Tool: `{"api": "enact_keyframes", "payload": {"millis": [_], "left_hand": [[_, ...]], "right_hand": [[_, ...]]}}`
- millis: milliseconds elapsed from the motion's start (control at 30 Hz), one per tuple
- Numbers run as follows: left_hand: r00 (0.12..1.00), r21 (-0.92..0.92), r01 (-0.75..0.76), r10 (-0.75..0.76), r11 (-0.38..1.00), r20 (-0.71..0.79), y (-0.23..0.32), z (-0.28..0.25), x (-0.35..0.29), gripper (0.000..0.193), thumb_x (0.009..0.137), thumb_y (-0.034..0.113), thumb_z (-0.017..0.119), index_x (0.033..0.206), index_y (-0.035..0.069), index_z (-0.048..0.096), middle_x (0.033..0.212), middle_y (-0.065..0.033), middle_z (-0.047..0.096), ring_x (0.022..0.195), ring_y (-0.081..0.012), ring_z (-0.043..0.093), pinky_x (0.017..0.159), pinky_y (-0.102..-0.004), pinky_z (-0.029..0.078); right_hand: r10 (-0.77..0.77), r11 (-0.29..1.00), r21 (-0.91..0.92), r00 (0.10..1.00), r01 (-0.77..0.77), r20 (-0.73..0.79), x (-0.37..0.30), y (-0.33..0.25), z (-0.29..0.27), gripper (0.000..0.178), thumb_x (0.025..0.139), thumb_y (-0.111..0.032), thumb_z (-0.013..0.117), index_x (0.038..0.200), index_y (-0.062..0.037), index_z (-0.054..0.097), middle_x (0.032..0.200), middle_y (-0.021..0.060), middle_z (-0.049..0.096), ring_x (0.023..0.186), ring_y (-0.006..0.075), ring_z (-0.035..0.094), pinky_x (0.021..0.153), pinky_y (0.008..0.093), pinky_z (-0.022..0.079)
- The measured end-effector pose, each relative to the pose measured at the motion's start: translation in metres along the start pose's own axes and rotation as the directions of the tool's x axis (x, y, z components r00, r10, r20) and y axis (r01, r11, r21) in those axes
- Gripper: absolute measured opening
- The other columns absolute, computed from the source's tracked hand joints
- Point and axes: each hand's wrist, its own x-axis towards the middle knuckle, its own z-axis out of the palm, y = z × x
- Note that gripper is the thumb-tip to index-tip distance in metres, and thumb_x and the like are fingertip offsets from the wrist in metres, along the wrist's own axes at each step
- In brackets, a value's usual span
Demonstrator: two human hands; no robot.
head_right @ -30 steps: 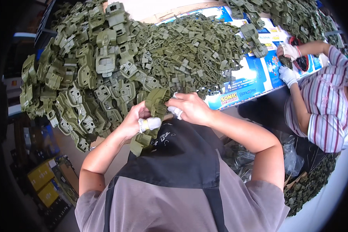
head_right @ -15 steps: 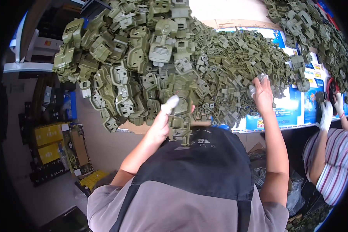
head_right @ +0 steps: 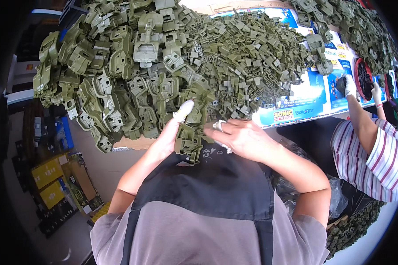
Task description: The person assembles small green plastic components by hand at a workbench. They pick up individual parts, snap them together, and place the finished assemblies into a pile. The process is repetitive, involving the manual joining of two distinct plastic pieces.
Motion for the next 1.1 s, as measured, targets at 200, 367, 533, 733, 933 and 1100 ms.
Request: {"api": "enact_keyframes", "payload": {"millis": [200, 367, 533, 733, 933, 1100], "left_hand": [[0.998, 0.036, 0.063, -0.064, 0.997, 0.011, -0.002, -0.003, 0.006, 0.052, 0.089, 0.043, 0.052, 0.124, 0.006, 0.049, 0.109, -0.0134, 0.061, 0.092, -0.0213, 0.063, 0.078, -0.0351, 0.054], [0.998, 0.060, 0.055, -0.053, 0.997, -0.020, -0.006, -0.007, 0.011, 0.048, 0.088, 0.041, 0.054, 0.121, 0.006, 0.052, 0.106, -0.0118, 0.062, 0.089, -0.0206, 0.063, 0.077, -0.0341, 0.054], [0.997, 0.080, 0.045, -0.040, 0.996, -0.059, -0.011, -0.009, 0.015, 0.043, 0.088, 0.037, 0.057, 0.118, 0.007, 0.054, 0.100, -0.0085, 0.063, 0.089, -0.0201, 0.063, 0.077, -0.0338, 0.054], [0.998, -0.009, 0.015, -0.016, 1.000, -0.067, -0.005, 0.007, 0.001, 0.045, 0.086, 0.030, 0.061, 0.125, 0.012, 0.046, 0.109, -0.0087, 0.059, 0.091, -0.0197, 0.062, 0.075, -0.0352, 0.054], [0.993, -0.027, -0.056, 0.052, 0.998, -0.107, -0.014, 0.006, -0.006, 0.055, 0.086, 0.027, 0.062, 0.132, 0.014, 0.035, 0.114, -0.0102, 0.057, 0.096, -0.0243, 0.062, 0.075, -0.0378, 0.055], [0.972, -0.089, -0.140, 0.119, 0.986, -0.203, -0.020, -0.008, -0.012, 0.055, 0.085, 0.034, 0.062, 0.130, 0.012, 0.037, 0.110, -0.0105, 0.058, 0.088, -0.0241, 0.063, 0.073, -0.0382, 0.055]], "right_hand": [[-0.018, 0.960, 0.277, 0.975, -0.045, 0.221, 0.004, 0.001, 0.001, 0.043, 0.067, -0.003, 0.061, 0.108, -0.0121, 0.056, 0.089, 0.0102, 0.058, 0.084, 0.0291, 0.062, 0.070, 0.0398, 0.053], [0.019, 0.983, 0.174, 0.978, -0.056, 0.209, 0.007, -0.004, 0.002, 0.035, 0.067, -0.003, 0.060, 0.102, -0.0091, 0.056, 0.083, 0.0107, 0.055, 0.081, 0.0297, 0.061, 0.068, 0.0403, 0.052], [0.006, 0.984, 0.171, 0.959, -0.056, 0.282, 0.012, -0.004, 0.005, 0.024, 0.068, -0.004, 0.060, 0.091, -0.0043, 0.054, 0.078, 0.0130, 0.054, 0.074, 0.0317, 0.060, 0.063, 0.0417, 0.050], [0.034, 0.978, 0.182, 0.944, -0.099, 0.329, 0.015, -0.007, 0.013, 0.023, 0.066, -0.001, 0.059, 0.088, -0.0033, 0.053, 0.077, 0.0146, 0.054, 0.072, 0.0327, 0.060, 0.063, 0.0429, 0.049], [0.003, 0.955, 0.283, 0.958, -0.088, 0.286, 0.010, -0.003, 0.028, 0.027, 0.064, 0.002, 0.056, 0.090, -0.0048, 0.054, 0.083, 0.0141, 0.057, 0.075, 0.0325, 0.061, 0.065, 0.0441, 0.049], [0.017, 0.945, 0.305, 0.947, -0.121, 0.322, 0.027, 0.000, 0.026, 0.030, 0.063, 0.005, 0.055, 0.091, -0.0054, 0.057, 0.079, 0.0142, 0.059, 0.079, 0.0323, 0.062, 0.069, 0.0426, 0.051]]}}
